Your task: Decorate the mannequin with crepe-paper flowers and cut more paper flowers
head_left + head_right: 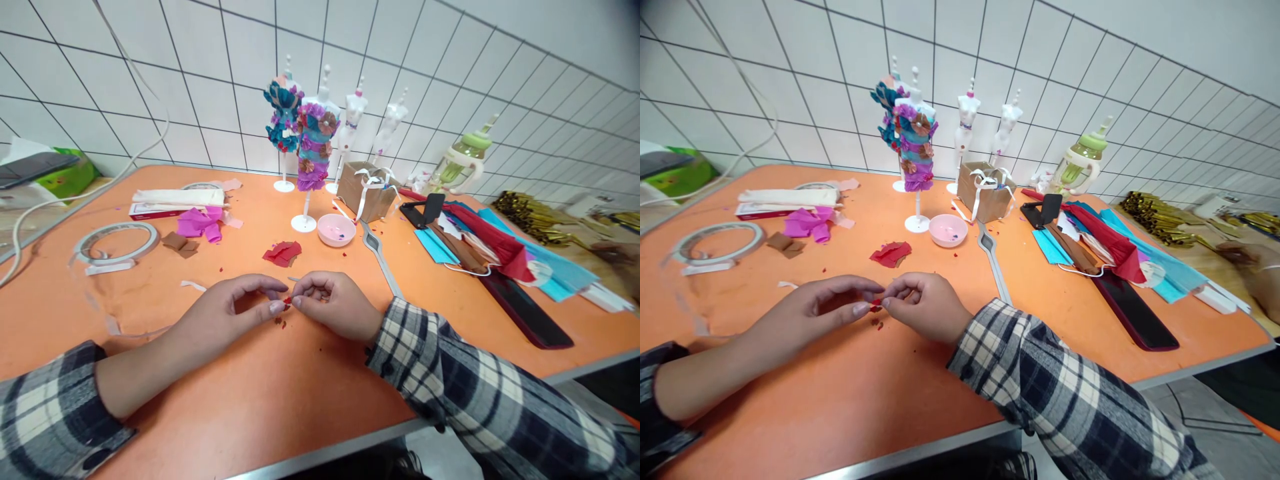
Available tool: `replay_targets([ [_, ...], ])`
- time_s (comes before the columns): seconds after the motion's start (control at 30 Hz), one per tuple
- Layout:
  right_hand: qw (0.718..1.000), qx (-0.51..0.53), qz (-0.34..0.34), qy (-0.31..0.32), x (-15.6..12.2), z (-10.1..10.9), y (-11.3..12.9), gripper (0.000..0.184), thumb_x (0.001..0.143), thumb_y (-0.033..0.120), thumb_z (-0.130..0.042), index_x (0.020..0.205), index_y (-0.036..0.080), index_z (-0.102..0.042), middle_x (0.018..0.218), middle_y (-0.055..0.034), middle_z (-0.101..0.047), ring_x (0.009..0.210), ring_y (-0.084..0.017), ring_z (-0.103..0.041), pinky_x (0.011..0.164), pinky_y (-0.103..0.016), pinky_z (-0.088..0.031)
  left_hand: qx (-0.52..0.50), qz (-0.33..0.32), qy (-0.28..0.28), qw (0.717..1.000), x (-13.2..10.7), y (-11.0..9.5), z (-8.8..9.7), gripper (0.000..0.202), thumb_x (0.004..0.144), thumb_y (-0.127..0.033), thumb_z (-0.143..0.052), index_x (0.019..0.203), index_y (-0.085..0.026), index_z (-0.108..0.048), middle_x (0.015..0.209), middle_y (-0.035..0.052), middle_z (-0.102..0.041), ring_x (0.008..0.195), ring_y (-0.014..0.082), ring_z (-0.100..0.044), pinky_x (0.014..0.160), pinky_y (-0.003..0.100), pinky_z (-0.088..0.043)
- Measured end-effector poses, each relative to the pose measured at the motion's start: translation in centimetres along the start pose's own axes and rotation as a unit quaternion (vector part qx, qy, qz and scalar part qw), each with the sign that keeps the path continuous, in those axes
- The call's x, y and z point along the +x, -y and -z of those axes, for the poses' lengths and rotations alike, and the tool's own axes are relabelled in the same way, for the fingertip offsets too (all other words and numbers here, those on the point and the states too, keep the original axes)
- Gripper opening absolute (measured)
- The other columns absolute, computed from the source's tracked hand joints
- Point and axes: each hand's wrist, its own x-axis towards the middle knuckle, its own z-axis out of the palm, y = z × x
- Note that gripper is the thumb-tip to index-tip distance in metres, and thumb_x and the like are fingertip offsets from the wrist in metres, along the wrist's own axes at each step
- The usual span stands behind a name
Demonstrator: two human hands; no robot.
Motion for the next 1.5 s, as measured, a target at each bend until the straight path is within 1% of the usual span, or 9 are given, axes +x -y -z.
replay_targets([
  [0.43, 0.995, -0.074, 0.057, -0.038, -0.1, -0.2, -0.2, 0.010, 0.084, 0.025, -0.066, 0.084, 0.016, -0.071, 0.062, 0.0056, -0.056, 0.053, -0.007, -0.044, 0.054, -0.021, -0.034, 0.012, -0.015, 0.008, 1.000, 0.0, 0.2, -0.1, 0.025, 0.080, -0.046, -0.066, 0.080, -0.022, -0.073, 0.087, 0.0053, -0.078, 0.084, 0.0237, -0.071, 0.084, 0.036, -0.055],
  [0.57, 0.980, -0.137, 0.131, -0.055, -0.3, 0.2, 0.1, 0.010, 0.081, 0.025, -0.070, 0.088, 0.018, -0.074, 0.077, 0.0025, -0.063, 0.058, -0.007, -0.046, 0.059, -0.022, -0.038, 0.000, -0.017, 0.035, 0.999, 0.0, 0.2, -0.1, 0.025, 0.083, -0.045, -0.064, 0.081, -0.022, -0.073, 0.087, 0.0049, -0.078, 0.083, 0.0230, -0.071, 0.081, 0.034, -0.056],
  [0.7, 0.960, -0.199, 0.191, -0.037, -0.3, 0.3, -0.1, 0.005, 0.080, 0.020, -0.070, 0.082, 0.019, -0.074, 0.077, 0.0015, -0.063, 0.063, -0.009, -0.048, 0.063, -0.023, -0.038, 0.014, -0.009, 0.046, 0.999, -0.1, 0.2, -0.2, 0.025, 0.083, -0.046, -0.063, 0.083, -0.022, -0.073, 0.089, 0.0052, -0.077, 0.085, 0.0243, -0.071, 0.079, 0.035, -0.057],
  [0.77, 0.963, -0.193, 0.184, -0.039, -0.3, 0.2, -0.2, 0.005, 0.079, 0.017, -0.069, 0.081, 0.019, -0.074, 0.075, 0.0020, -0.063, 0.062, -0.008, -0.047, 0.063, -0.023, -0.038, 0.032, -0.016, 0.019, 0.999, -0.2, 0.0, -0.2, 0.025, 0.081, -0.046, -0.064, 0.087, -0.023, -0.073, 0.094, 0.0057, -0.077, 0.090, 0.0258, -0.071, 0.086, 0.038, -0.056],
  [0.87, 0.982, -0.138, 0.114, -0.055, -0.1, 0.1, -0.2, 0.003, 0.078, 0.018, -0.068, 0.078, 0.017, -0.071, 0.071, 0.0033, -0.061, 0.059, -0.008, -0.045, 0.061, -0.023, -0.037, 0.058, -0.031, -0.060, 0.996, -0.3, -0.4, -0.1, 0.031, 0.077, -0.047, -0.066, 0.098, -0.024, -0.072, 0.105, 0.0064, -0.077, 0.101, 0.0284, -0.069, 0.098, 0.042, -0.052],
  [0.93, 0.990, -0.102, 0.071, -0.061, -0.1, 0.1, -0.1, 0.003, 0.078, 0.019, -0.068, 0.078, 0.017, -0.070, 0.070, 0.0040, -0.059, 0.057, -0.008, -0.044, 0.059, -0.022, -0.037, 0.061, -0.023, -0.079, 0.995, -0.2, -0.6, 0.0, 0.034, 0.075, -0.050, -0.068, 0.097, -0.025, -0.072, 0.105, 0.0065, -0.077, 0.102, 0.0293, -0.069, 0.098, 0.043, -0.052],
  [1.07, 0.991, -0.089, 0.063, -0.075, -0.1, 0.2, 0.1, 0.008, 0.079, 0.020, -0.064, 0.084, 0.017, -0.069, 0.073, 0.0039, -0.060, 0.058, -0.008, -0.044, 0.058, -0.022, -0.037, 0.035, -0.001, -0.046, 0.998, -0.1, -0.4, 0.1, 0.031, 0.077, -0.052, -0.065, 0.081, -0.023, -0.070, 0.091, 0.0061, -0.077, 0.088, 0.0271, -0.070, 0.089, 0.041, -0.055],
  [1.27, 0.981, -0.151, 0.121, -0.036, -0.3, 0.5, 0.3, 0.009, 0.082, 0.024, -0.067, 0.083, 0.017, -0.073, 0.076, 0.0015, -0.063, 0.062, -0.008, -0.046, 0.062, -0.023, -0.037, 0.012, -0.038, 0.029, 0.999, -0.2, -0.5, 0.0, 0.020, 0.083, -0.041, -0.061, 0.080, -0.022, -0.068, 0.084, 0.0043, -0.076, 0.082, 0.0228, -0.070, 0.079, 0.034, -0.056],
  [1.5, 0.992, -0.106, 0.063, 0.033, -0.2, 0.3, -0.2, 0.009, 0.080, 0.023, -0.072, 0.076, 0.015, -0.072, 0.065, 0.0036, -0.059, 0.057, -0.007, -0.043, 0.055, -0.022, -0.034, 0.093, -0.097, 0.040, 0.990, -0.5, -0.4, -0.4, 0.013, 0.082, -0.032, -0.061, 0.082, -0.023, -0.071, 0.090, 0.0053, -0.074, 0.087, 0.0240, -0.068, 0.082, 0.035, -0.053],
])
